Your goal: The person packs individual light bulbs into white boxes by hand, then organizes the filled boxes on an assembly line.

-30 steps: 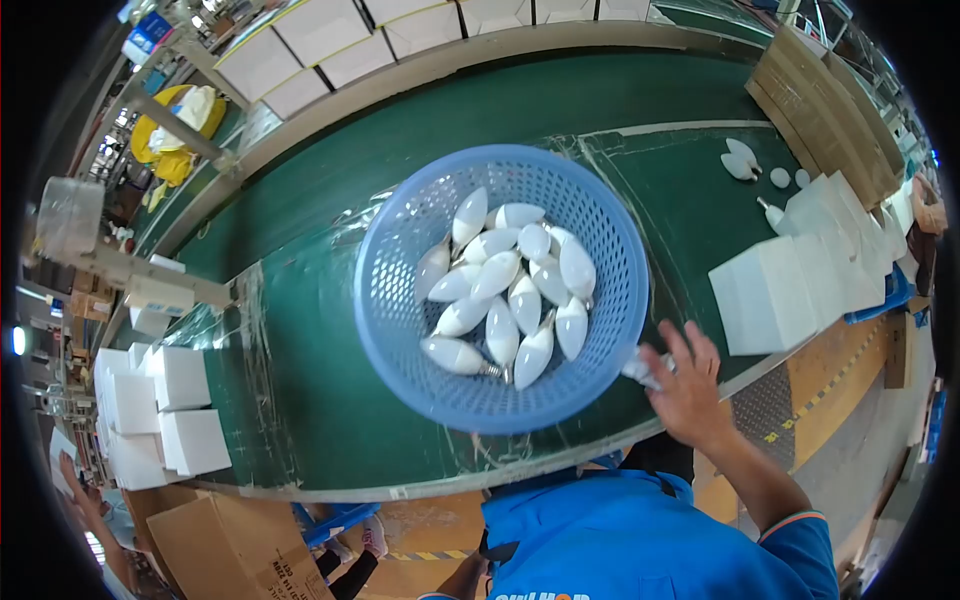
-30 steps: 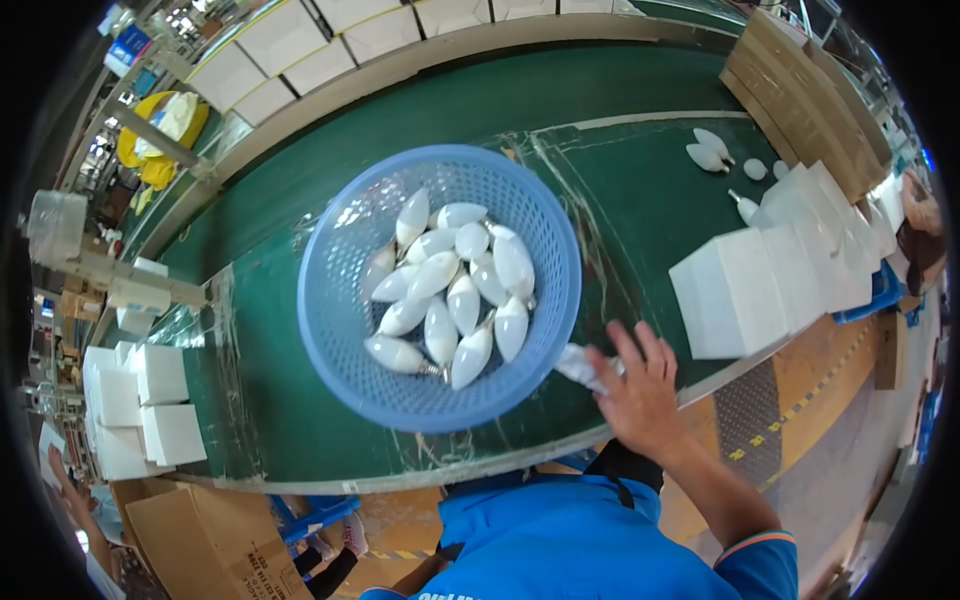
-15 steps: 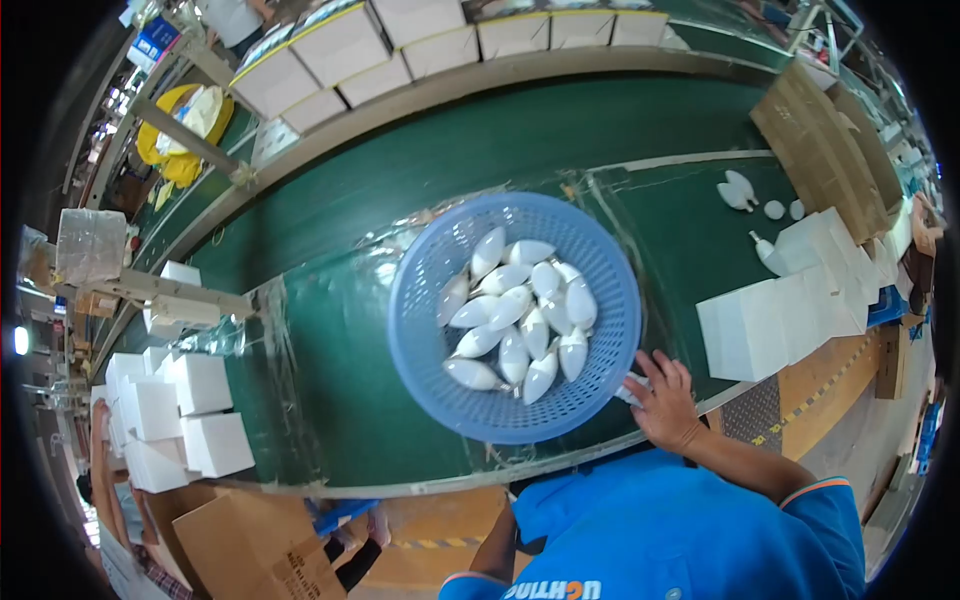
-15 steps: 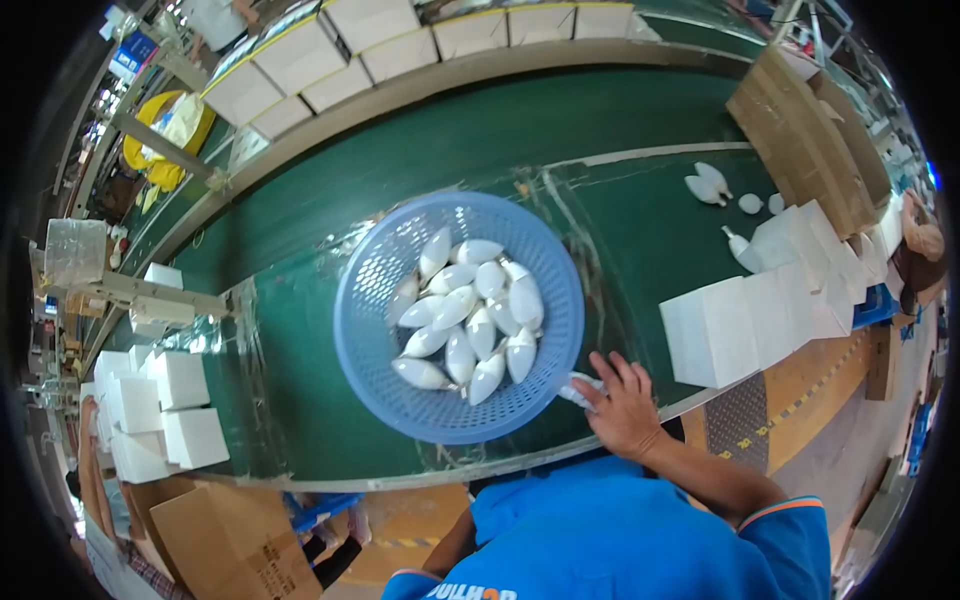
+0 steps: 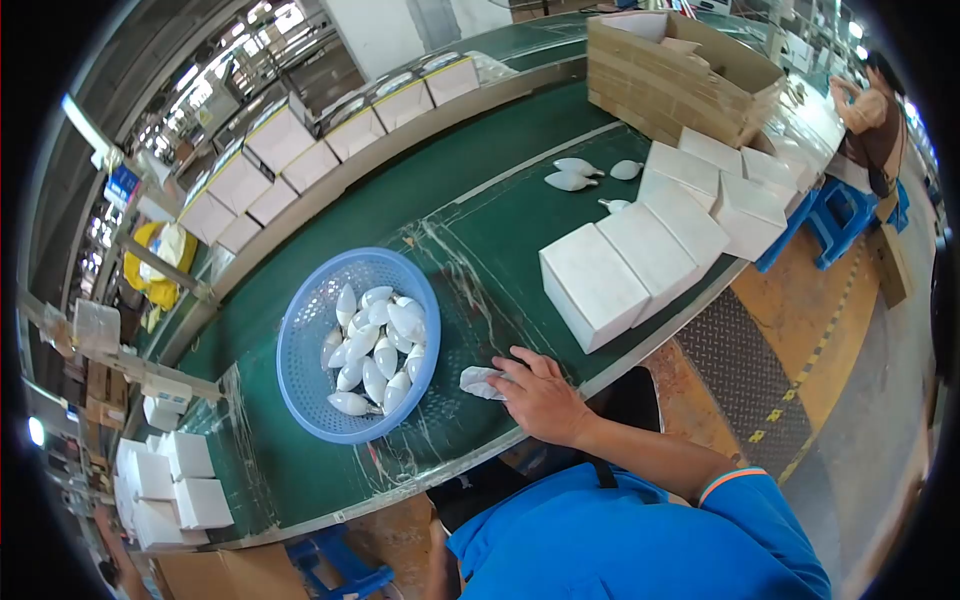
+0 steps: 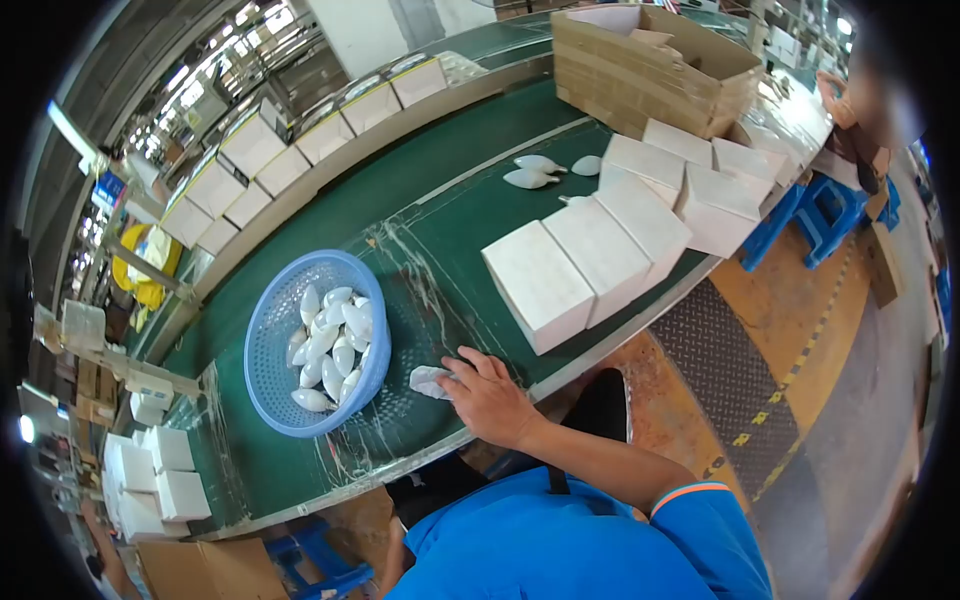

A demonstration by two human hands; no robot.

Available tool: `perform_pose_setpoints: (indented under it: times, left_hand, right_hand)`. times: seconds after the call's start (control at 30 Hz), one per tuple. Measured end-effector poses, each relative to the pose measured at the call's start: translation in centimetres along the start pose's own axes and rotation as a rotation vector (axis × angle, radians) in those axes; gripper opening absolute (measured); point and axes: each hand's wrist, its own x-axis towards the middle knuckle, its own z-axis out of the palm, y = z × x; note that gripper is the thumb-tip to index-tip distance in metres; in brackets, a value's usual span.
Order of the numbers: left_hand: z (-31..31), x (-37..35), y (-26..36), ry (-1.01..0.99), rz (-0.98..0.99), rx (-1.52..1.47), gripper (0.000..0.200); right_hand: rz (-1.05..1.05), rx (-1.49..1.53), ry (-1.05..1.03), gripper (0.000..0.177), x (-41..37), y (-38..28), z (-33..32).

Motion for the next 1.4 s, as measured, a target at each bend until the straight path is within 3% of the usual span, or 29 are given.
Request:
perform_pose_setpoints:
  times: [0.17,0.2,0.23,0.3,0.33,0.43,0.5,0.53,0.6,0.73,0.8,1.17,1.23,1.3,1.37,1.4]
  left_hand:
    - [-0.7,-2.0,2.7,0.022,0.051,0.010,0.033]
    - [-0.7,-1.3,1.9,0.049,0.282,0.037,0.033]
    - [-1.5,-1.7,4.7,-0.129,0.360,0.248,0.035]
    - [-0.8,-4.6,11.1,-0.365,0.285,0.063,0.025]
    - [-1.2,-5.0,13.1,-0.450,0.185,0.107,0.025]
    - [-1.7,-3.8,16.1,-0.509,0.159,0.026,0.036]
    - [-1.7,-0.8,16.3,-0.480,0.160,-0.499,0.057]
    - [-2.0,0.0,17.5,-0.493,0.154,-0.498,0.057]
    - [-2.4,1.6,18.9,-0.725,-0.064,-0.794,0.069]
    - [-3.1,3.0,19.3,-0.722,-0.100,-0.661,0.067]
    - [-3.0,2.8,19.7,-0.541,-0.097,-0.554,0.064]
    - [-3.1,2.9,18.9,-0.354,-0.056,-0.714,0.058]
    - [-3.8,3.1,18.3,-0.220,0.124,-0.699,0.052]
    - [-3.9,2.2,18.0,-0.221,0.128,-0.741,0.048]
    - [-2.7,1.7,17.8,-0.207,0.142,-0.788,0.045]
    - [-1.2,1.2,17.4,-0.223,0.121,-0.695,0.042]
  right_hand:
    - [0.003,0.004,0.110,0.032,-0.5,0.5,0.3]
    - [-0.001,0.025,0.111,0.030,-0.4,0.3,0.3]
    - [-0.026,0.054,0.112,0.030,-0.3,0.1,0.2]
    - [0.004,-0.027,0.086,0.031,-0.2,-0.1,0.0]
    - [0.001,-0.019,0.092,0.032,-0.1,-0.2,0.1]
    - [-0.007,0.004,0.055,0.034,0.3,-0.4,-0.1]
    - [0.017,0.001,0.029,0.035,0.7,-0.8,-0.3]
    - [0.026,0.010,0.012,0.036,0.9,-1.0,-0.4]
    - [0.060,-0.015,-0.051,0.037,0.8,-0.8,-0.6]
    - [0.053,0.011,-0.105,0.041,2.0,-1.1,-0.7]
    - [0.043,0.027,-0.107,0.042,2.9,-0.8,-0.4]
    - [0.113,-0.086,-0.068,0.038,4.9,0.9,0.2]
    - [0.147,0.130,-0.047,0.037,4.6,1.1,-0.3]
    - [0.169,0.211,-0.084,0.036,4.3,1.2,-0.9]
    - [0.662,1.249,-0.075,0.036,3.8,0.8,-0.5]
    - [0.691,1.303,-0.114,0.038,3.7,0.6,-0.7]
